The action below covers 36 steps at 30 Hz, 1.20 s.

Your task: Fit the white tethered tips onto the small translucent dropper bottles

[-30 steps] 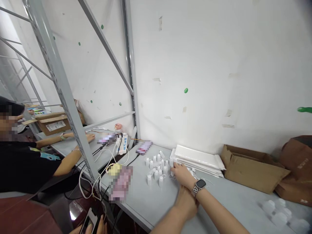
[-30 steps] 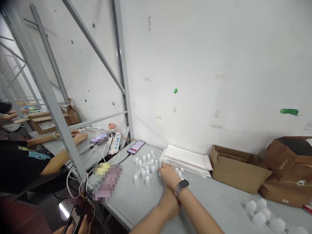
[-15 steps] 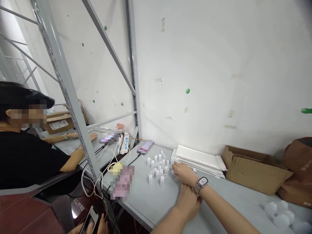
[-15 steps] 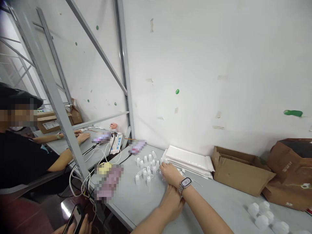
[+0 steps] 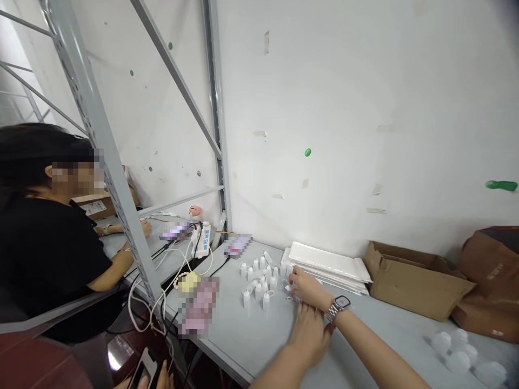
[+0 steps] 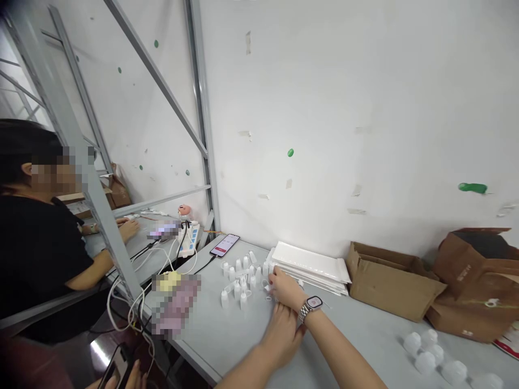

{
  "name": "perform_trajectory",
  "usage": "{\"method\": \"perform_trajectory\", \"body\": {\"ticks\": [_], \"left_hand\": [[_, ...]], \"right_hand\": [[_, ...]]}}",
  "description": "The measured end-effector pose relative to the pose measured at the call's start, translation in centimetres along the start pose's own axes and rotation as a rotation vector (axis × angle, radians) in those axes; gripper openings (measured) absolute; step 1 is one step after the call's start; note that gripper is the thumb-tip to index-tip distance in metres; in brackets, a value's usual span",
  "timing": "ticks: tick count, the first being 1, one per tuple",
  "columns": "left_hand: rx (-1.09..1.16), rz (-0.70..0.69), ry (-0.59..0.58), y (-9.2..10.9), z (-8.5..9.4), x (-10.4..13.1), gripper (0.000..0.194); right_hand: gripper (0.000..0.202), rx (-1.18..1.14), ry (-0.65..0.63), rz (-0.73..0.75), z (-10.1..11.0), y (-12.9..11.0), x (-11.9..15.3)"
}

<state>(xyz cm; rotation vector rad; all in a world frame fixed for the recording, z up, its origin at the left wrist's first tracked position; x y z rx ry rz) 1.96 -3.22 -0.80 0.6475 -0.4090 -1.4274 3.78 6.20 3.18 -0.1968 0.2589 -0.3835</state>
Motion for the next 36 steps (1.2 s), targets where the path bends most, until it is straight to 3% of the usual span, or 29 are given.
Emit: {"method": "perform_trajectory", "body": {"ticks": [7,13,22,29,36], "left_hand": [[0.005,0.000,-0.017,0.0,0.0,0.0,0.052],[0.054,-0.009,-0.019,0.2,0.3,0.0,0.057],[0.073,-0.027,-0.031,0.4,0.6,-0.1,0.060],[0.044,-0.035,-0.030,0.1,0.3,0.0,0.056],[0.026,-0.024,-0.004,0.1,0.4,0.0,0.059]], "right_hand": [[0.014,-0.229,0.205,-0.115,0.0,-0.6,-1.3],[0.007,-0.394,0.188,-0.160,-1.5,-0.6,-2.3],[0.015,-0.399,0.176,-0.155,-2.1,-0.6,-2.0],[0.038,-0.353,0.279,-0.114,-0.7,-0.5,-0.1],[0.038,-0.354,0.454,-0.097,0.6,-0.4,3.5]]}}
Point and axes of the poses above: each hand's wrist, its own x-axis away from the middle knuckle, its own z-axis out of the back of the hand, y = z × x, the point moved 2 cm from there along -x, towards the middle knuckle, and after that the axes turned 15 degrees about z, right-handed, at the moved point
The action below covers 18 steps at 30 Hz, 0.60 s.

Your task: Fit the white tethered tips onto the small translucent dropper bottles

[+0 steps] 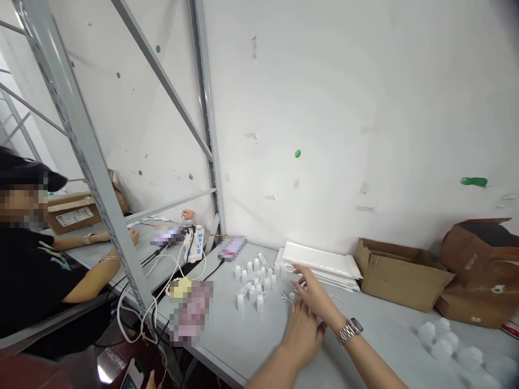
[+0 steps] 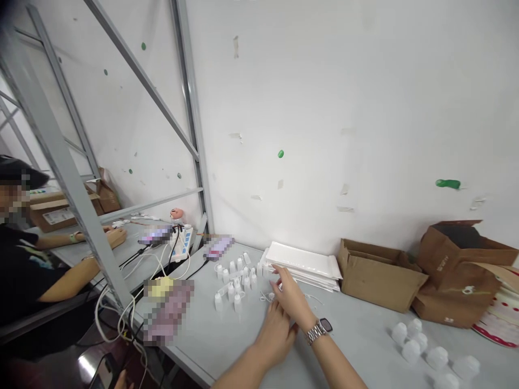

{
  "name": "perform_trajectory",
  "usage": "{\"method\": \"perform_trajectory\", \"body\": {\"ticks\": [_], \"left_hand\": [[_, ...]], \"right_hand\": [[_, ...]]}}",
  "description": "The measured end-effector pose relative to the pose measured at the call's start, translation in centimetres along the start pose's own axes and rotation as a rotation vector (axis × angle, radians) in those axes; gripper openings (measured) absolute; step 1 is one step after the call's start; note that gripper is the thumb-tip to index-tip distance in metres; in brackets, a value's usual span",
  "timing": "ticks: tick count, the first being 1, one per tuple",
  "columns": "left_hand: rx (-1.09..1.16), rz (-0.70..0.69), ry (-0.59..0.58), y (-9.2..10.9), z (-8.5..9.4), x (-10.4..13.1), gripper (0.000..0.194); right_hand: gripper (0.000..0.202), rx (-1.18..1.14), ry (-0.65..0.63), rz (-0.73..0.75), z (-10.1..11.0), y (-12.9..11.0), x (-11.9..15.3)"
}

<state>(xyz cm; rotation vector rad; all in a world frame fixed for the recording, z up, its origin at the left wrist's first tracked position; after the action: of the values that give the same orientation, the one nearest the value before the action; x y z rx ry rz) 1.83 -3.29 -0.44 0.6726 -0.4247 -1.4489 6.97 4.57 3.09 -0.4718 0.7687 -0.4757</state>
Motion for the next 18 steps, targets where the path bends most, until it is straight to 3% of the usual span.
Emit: {"method": "perform_trajectory", "body": {"ticks": [5,10,13,18], "left_hand": [[-0.016,-0.008,-0.005,-0.1,0.0,0.1,0.063],[0.200,0.050,0.167,0.5,1.3,-1.4,0.027],[0.367,0.124,0.237,1.2,2.3,-2.4,0.019],[0.346,0.194,0.141,2.1,1.4,-2.4,0.023]], "right_hand": [[0.037,0.085,0.037,0.020,1.8,0.2,3.4],[0.030,0.304,0.083,0.122,4.2,2.5,6.9],[0.025,0.408,0.129,0.096,5.4,4.2,8.4],[0.025,0.408,0.119,-0.011,5.7,5.0,9.2]]}}
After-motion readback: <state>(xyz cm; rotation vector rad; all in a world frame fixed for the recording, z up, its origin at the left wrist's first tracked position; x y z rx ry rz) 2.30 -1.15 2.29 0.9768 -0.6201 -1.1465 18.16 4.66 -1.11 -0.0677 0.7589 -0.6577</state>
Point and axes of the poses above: each hand's wrist, its own x-axis away from the middle knuckle, its own z-axis out of the back of the hand, y = z × x, the point moved 2 cm from there along -x, towards the middle knuckle, and after that the axes turned 15 degrees about z, right-handed, at the moved point
